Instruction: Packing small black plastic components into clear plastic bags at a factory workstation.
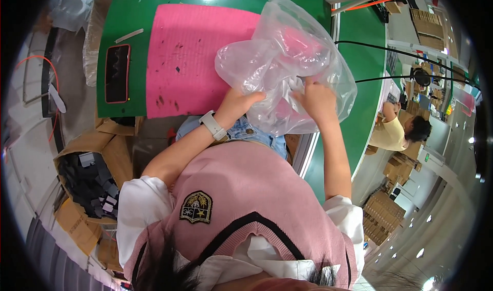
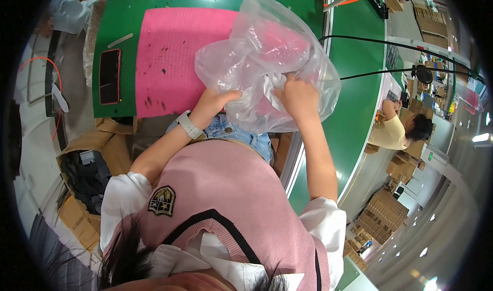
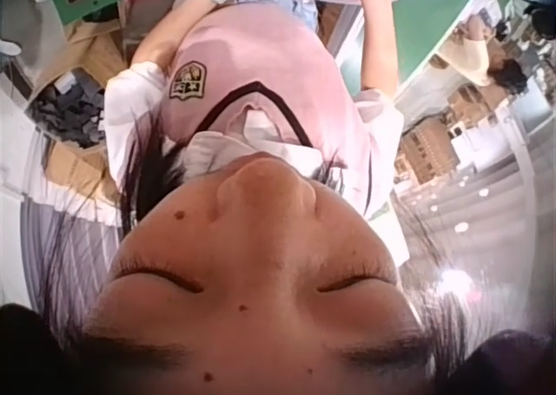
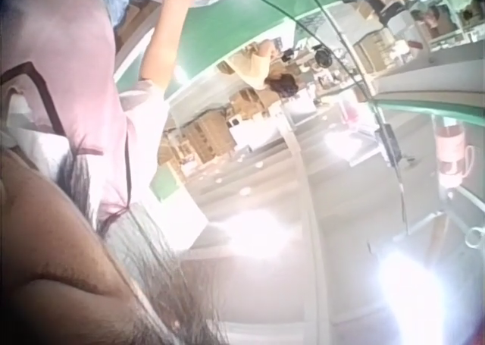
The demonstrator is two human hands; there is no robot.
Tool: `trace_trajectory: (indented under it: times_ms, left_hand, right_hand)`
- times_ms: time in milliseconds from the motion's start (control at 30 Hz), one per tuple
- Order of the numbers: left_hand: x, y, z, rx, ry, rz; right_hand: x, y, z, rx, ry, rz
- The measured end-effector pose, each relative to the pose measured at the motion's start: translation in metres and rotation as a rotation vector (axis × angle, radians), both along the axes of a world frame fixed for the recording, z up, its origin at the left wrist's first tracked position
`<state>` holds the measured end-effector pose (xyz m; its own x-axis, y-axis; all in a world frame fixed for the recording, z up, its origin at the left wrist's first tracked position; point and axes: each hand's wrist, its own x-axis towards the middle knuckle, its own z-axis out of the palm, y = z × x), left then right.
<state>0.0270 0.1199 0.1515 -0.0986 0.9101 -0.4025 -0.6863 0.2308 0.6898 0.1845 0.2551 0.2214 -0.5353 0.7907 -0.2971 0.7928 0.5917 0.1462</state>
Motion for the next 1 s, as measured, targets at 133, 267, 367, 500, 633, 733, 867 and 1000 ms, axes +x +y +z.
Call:
trace_trajectory:
  times_ms: [133, 267, 367, 500, 633, 733, 867, 1000]
  left_hand:
    - [-0.001, 0.000, -0.006, -0.014, 0.001, -0.044]
    - [-0.006, 0.000, -0.011, -0.042, 0.035, -0.037]
    - [-0.006, 0.002, -0.005, -0.033, 0.002, -0.032]
    - [-0.005, 0.005, -0.002, -0.040, 0.058, -0.053]
    - [-0.002, 0.003, -0.005, 0.019, 0.095, -0.029]
    - [0.001, 0.001, -0.009, 0.016, 0.098, -0.001]
    - [-0.002, 0.004, -0.005, -0.014, 0.103, -0.080]
    - [-0.006, -0.001, -0.014, 0.062, 0.023, -0.073]
  right_hand:
    - [0.009, -0.002, -0.001, -0.122, -0.203, -0.047]
    - [-0.003, -0.018, 0.038, -0.019, 0.614, -0.184]
    - [-0.007, -0.021, 0.043, 0.050, 0.704, -0.223]
    - [0.000, -0.019, 0.037, 0.070, 1.102, -0.339]
    - [0.021, -0.018, 0.024, 0.037, 0.837, -0.369]
    - [0.009, -0.016, 0.036, 0.307, 1.198, -0.365]
    - [0.020, -0.011, 0.023, 0.039, 0.900, -0.420]
    - [0.014, -0.013, 0.038, 0.277, 1.269, -0.401]
